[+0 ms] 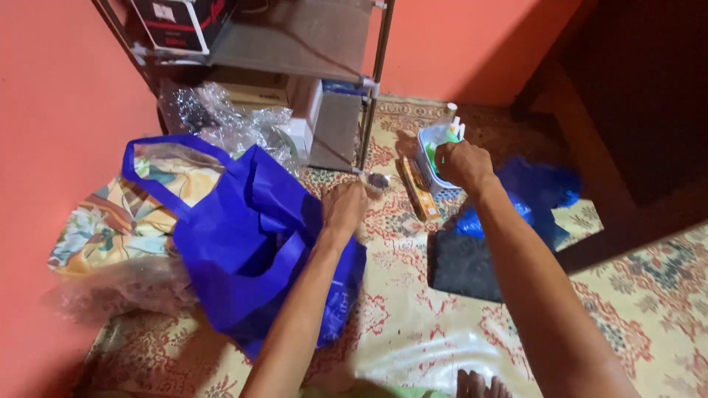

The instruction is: The person places a power adapter, several food packets, and a small box into a blue reusable bag, then hangs the bag and a small black pouch on a clothing rack.

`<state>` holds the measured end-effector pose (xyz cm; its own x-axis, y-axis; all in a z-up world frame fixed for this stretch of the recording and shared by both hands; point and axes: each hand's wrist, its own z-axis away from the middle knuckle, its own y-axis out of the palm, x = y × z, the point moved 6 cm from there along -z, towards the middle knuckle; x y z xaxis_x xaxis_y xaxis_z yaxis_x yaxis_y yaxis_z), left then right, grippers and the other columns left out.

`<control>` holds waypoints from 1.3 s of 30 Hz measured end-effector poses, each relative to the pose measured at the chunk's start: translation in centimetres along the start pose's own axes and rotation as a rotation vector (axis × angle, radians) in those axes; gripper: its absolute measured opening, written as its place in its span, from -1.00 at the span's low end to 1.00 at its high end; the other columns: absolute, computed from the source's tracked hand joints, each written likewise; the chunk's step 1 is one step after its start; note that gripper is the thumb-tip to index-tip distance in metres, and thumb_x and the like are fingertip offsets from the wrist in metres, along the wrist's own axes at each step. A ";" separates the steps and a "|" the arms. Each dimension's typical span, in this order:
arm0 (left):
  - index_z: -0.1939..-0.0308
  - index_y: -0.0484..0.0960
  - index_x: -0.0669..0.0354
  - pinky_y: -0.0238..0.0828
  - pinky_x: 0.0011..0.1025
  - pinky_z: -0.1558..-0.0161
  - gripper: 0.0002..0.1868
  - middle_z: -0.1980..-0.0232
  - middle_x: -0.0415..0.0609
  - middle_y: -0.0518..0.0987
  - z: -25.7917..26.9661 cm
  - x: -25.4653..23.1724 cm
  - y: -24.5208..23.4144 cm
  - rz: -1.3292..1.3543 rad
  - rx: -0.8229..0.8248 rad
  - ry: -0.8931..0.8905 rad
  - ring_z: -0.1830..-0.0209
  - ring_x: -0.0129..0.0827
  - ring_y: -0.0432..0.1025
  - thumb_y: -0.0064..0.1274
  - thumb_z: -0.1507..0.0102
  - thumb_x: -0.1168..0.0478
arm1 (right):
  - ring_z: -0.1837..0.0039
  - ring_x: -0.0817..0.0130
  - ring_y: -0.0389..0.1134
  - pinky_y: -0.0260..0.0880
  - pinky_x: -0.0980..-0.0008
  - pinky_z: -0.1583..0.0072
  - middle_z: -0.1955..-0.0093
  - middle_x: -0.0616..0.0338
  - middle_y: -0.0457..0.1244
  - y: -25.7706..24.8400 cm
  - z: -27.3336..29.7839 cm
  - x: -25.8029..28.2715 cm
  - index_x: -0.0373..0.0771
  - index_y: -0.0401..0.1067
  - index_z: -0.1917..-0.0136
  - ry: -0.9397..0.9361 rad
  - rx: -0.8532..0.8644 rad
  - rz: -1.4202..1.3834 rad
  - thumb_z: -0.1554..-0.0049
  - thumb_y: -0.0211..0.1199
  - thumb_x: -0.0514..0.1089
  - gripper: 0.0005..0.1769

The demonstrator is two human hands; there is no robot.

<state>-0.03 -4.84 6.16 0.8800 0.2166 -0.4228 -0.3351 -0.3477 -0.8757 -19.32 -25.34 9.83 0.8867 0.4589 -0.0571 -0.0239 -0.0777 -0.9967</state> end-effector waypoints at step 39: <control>0.33 0.77 0.02 0.37 -0.06 -0.06 -0.81 0.31 -0.05 0.72 -12.2 0.5 1.2 -0.634 0.229 -0.027 0.21 -0.13 0.65 0.06 -0.23 0.14 | -0.05 -0.21 0.49 0.50 -0.11 -0.12 0.17 -0.18 0.43 6.1 -8.0 -0.5 -0.05 0.64 0.09 -0.106 0.175 -0.507 -0.15 0.04 -0.08 -0.68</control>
<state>4.08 -16.30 7.76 0.9221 0.3393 0.1860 0.1777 0.0556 -0.9825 -16.25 -33.16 4.25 0.7559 0.4882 0.4363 0.3096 0.3206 -0.8952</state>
